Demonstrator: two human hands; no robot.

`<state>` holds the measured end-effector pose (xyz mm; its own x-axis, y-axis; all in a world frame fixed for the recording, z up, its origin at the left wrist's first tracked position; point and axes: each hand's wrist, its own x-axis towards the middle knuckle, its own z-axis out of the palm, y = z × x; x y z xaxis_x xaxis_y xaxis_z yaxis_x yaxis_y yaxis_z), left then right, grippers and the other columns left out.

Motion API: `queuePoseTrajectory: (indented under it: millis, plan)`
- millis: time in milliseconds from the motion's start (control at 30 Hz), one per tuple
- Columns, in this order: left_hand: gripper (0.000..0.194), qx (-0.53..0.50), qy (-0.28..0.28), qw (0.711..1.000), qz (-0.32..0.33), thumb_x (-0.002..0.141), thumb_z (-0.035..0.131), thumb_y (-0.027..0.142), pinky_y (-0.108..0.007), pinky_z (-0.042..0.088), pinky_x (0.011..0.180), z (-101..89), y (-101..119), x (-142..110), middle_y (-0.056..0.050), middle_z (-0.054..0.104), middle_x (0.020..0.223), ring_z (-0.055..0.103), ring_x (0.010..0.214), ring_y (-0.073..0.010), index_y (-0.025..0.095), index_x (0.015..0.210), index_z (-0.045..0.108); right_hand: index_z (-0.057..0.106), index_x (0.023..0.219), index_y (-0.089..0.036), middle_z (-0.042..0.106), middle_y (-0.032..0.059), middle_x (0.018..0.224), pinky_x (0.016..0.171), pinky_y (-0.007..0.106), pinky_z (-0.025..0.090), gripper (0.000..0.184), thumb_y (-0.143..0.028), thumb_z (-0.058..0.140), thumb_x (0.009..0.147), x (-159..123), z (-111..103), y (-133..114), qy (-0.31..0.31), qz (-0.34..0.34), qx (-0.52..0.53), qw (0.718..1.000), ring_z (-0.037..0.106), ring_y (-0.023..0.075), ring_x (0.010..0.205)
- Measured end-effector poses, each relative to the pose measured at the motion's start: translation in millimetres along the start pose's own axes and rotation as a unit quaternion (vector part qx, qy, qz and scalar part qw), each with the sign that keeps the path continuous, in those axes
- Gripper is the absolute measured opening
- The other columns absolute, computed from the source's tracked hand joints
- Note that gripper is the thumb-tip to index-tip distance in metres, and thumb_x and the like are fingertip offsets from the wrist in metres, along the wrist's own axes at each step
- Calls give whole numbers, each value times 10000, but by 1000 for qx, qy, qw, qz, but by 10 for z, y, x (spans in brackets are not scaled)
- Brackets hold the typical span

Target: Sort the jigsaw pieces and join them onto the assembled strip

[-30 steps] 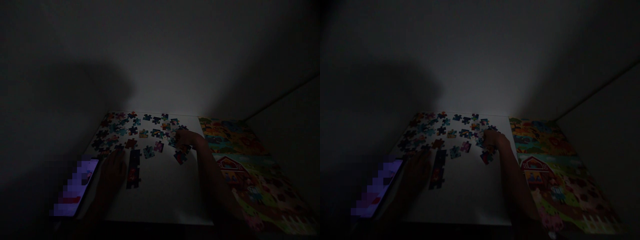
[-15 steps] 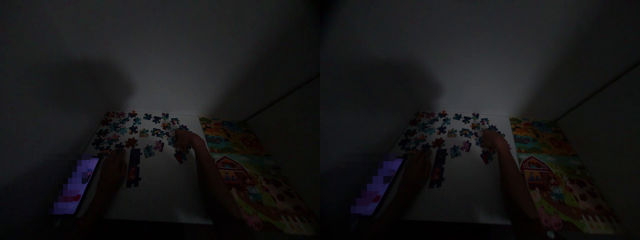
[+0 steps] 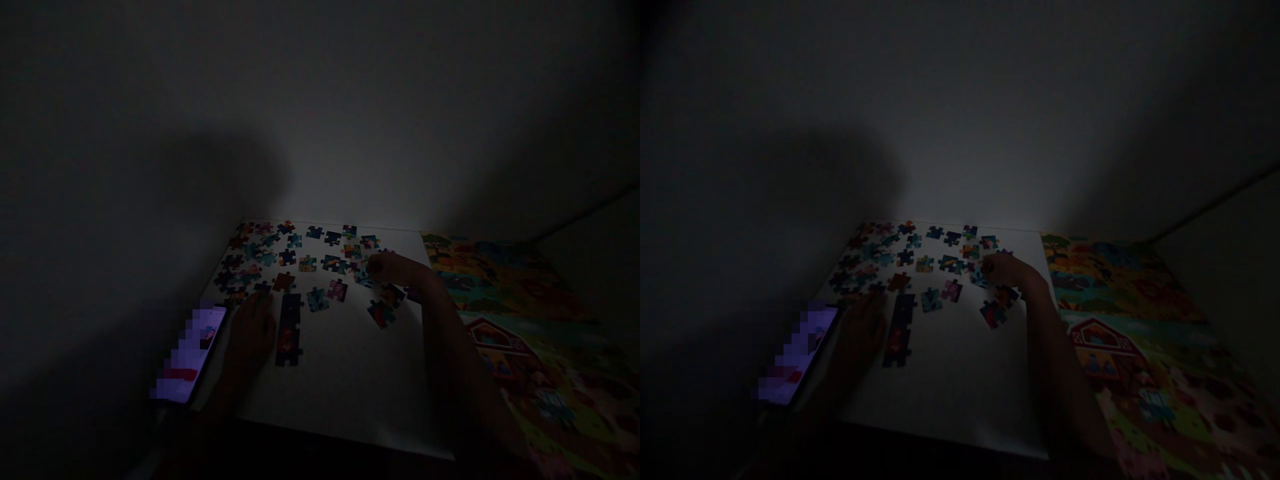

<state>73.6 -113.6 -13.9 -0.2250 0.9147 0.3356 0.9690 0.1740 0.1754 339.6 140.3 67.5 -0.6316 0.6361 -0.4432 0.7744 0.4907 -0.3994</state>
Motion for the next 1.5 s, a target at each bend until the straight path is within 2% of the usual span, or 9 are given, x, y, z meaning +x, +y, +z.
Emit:
queuePoseTrajectory:
  millis: [233, 1000, 1233, 1400, 1500]
  plan:
    - [398, -12, -7, 1000, -3, 959, 369, 219, -501, 396, 1081, 12, -16, -15, -180, 501, 1375, 442, 1312, -311, 123, 1303, 544, 673, 991, -167, 709, 87, 1052, 728, 237, 457, 234, -95, 575, 792, -4, -2, 11, 1, 3, 6, 1000, 645, 190, 895]
    - [393, -19, -2, 1000, -19, 931, 407, 224, -545, 398, 1078, 38, -33, -6, -166, 525, 1384, 458, 1317, -307, 161, 1287, 563, 662, 983, -169, 709, 88, 1045, 690, 229, 445, 238, -92, 532, 800, -22, -15, -21, -8, 6, -3, 1000, 641, 188, 869]
    - [415, -13, -11, 1000, -20, 942, 391, 236, -541, 407, 1068, 22, -26, 2, -171, 505, 1401, 462, 1312, -317, 163, 1321, 544, 681, 938, -175, 712, 81, 1001, 720, 261, 450, 245, -92, 535, 760, 49, 41, 84, 2, -9, 2, 1000, 633, 194, 829]
    - [428, -9, -2, 1000, -10, 957, 353, 236, -545, 398, 1067, 4, 9, 4, -213, 506, 1382, 456, 1307, -335, 108, 1311, 556, 676, 925, -177, 709, 78, 967, 646, 256, 425, 226, -109, 525, 772, 56, 47, 101, 5, -8, -6, 1000, 614, 183, 771]
    - [423, -7, -1, 1000, -13, 958, 360, 234, -534, 390, 1078, 4, 16, -1, -191, 508, 1384, 454, 1310, -321, 129, 1323, 546, 675, 929, -176, 708, 79, 970, 625, 247, 409, 219, -103, 540, 773, 42, 33, 80, 5, -2, -7, 1000, 606, 177, 764]
